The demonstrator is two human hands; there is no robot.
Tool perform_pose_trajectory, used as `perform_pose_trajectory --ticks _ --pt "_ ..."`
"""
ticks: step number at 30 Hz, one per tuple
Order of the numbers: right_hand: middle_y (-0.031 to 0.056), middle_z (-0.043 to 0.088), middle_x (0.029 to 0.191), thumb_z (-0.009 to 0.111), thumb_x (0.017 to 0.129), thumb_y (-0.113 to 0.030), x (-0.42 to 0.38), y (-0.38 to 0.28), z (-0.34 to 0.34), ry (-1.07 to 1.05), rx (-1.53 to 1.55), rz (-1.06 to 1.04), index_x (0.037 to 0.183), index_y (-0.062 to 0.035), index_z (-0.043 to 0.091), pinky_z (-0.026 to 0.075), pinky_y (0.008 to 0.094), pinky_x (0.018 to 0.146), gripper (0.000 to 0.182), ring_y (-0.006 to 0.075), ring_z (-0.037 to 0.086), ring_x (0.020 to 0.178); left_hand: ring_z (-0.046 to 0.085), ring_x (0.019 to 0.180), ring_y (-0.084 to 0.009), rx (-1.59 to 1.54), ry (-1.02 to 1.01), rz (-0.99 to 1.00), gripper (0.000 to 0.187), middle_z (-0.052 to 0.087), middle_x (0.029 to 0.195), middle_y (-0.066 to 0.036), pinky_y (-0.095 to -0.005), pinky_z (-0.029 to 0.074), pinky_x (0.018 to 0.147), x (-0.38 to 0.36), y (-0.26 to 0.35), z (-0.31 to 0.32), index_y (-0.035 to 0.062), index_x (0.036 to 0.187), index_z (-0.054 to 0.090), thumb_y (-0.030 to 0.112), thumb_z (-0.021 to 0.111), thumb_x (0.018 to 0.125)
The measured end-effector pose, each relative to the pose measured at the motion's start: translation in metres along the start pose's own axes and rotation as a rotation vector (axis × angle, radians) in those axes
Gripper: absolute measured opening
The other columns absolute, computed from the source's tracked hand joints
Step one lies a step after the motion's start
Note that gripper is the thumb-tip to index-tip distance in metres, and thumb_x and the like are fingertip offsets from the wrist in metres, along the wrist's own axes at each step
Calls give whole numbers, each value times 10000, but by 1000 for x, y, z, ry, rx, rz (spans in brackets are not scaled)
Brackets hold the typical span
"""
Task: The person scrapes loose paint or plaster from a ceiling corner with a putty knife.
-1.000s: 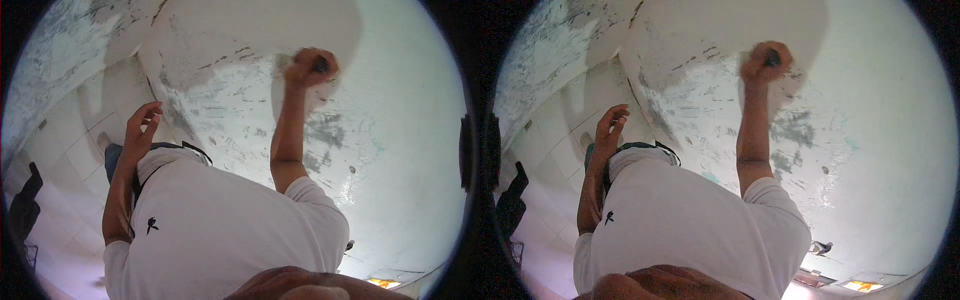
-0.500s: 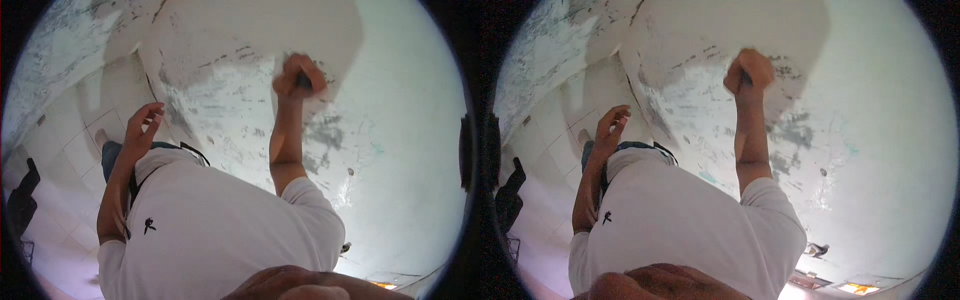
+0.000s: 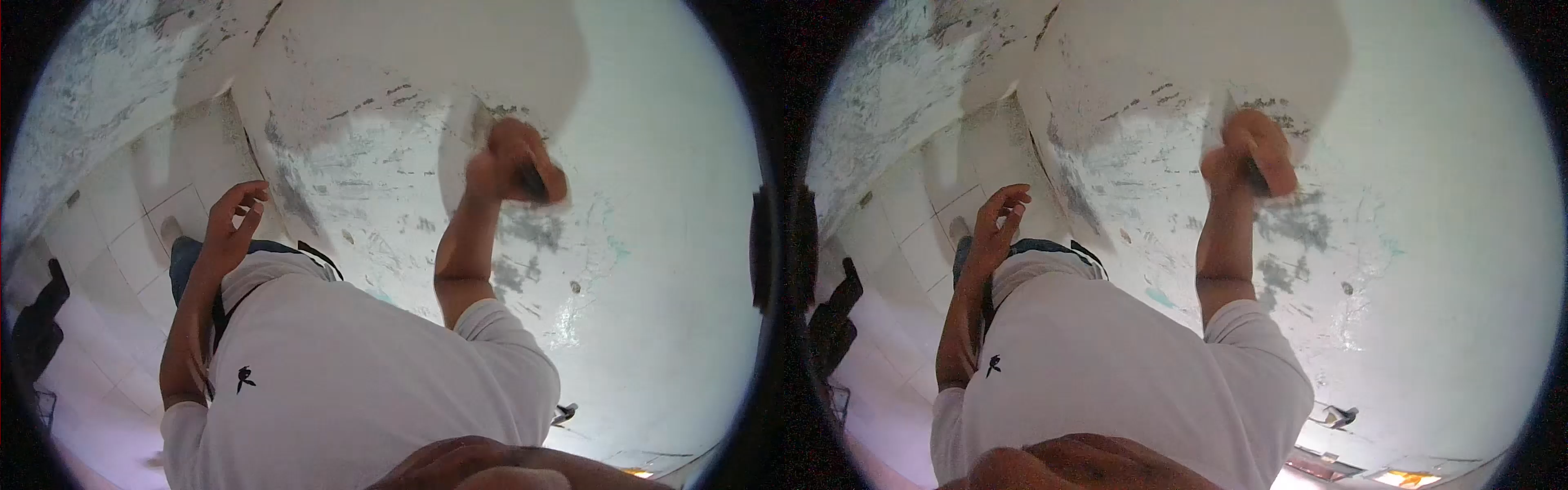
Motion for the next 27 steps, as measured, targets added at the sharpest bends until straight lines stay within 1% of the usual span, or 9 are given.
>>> perform_pose_trajectory --ticks 4,8,10,14,18,20,23,24,27 --pt "-3 411 572 443 945 -216 -14 -5 -11 -50 -65 47 757 -67 453 446 320 516 241 80 387 472 583 943 -154 34 -2 -16 300 648 1059 -52 -321 442 827 -4 0 3 98 1236 584 131 562 939" --pt "-3 407 594 524 859 -45 -32 28 -45 27 63 307 869 -76 486 335 240 437 50 91 366 449 583 942 -154 35 22 4 296 648 1049 -50 -327 442 820 3 1 0 93 1230 585 146 560 940" --pt "0 422 603 521 891 -100 -19 4 -27 190 -77 241 821 -72 470 383 256 455 91 81 362 455 584 940 -153 38 -20 -34 294 649 1047 -48 -326 441 815 -6 2 2 91 1228 584 146 556 941" --pt "-6 485 617 600 914 -226 8 -14 -21 -182 263 -31 975 -41 493 425 230 495 221 76 409 489 580 927 -150 40 8 4 289 648 1044 -45 -319 436 806 3 4 5 80 1220 586 159 553 944" --pt "14 465 581 617 896 -166 -34 12 -47 -102 -116 392 762 -31 566 530 344 724 197 107 447 495 577 923 -142 24 -2 -23 295 647 1042 -36 -319 429 804 6 6 8 83 1217 591 194 559 946" --pt "-4 438 609 504 952 -262 -59 40 -60 100 27 482 709 -70 475 453 283 597 311 96 417 518 577 922 -140 40 -16 -11 295 648 1044 -36 -321 428 805 7 2 10 87 1220 591 198 555 949" --pt "-37 409 574 470 972 -332 -9 14 -46 -232 734 312 653 -119 425 388 266 477 386 72 341 456 603 997 -172 101 -52 -12 300 649 1067 -79 -313 449 825 5 1 6 79 1236 582 210 535 971" --pt "-48 397 552 513 950 -300 -1 -8 -18 -162 310 135 645 -111 448 400 258 487 364 65 334 447 602 999 -176 76 -43 -15 303 650 1071 -80 -318 451 826 5 1 7 78 1237 581 220 536 973" --pt "-50 391 524 630 858 -140 0 -8 -26 -60 -79 -224 776 -56 566 388 236 485 134 57 354 458 596 1006 -186 64 -23 39 312 648 1087 -87 -332 453 836 13 0 10 80 1244 578 235 534 977"
Point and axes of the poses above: each hand's wrist, its own x-axis towards the middle knuckle, its own z-axis out of the palm, y = z × x, the point moved 2 cm from there along x, towards the middle knuckle
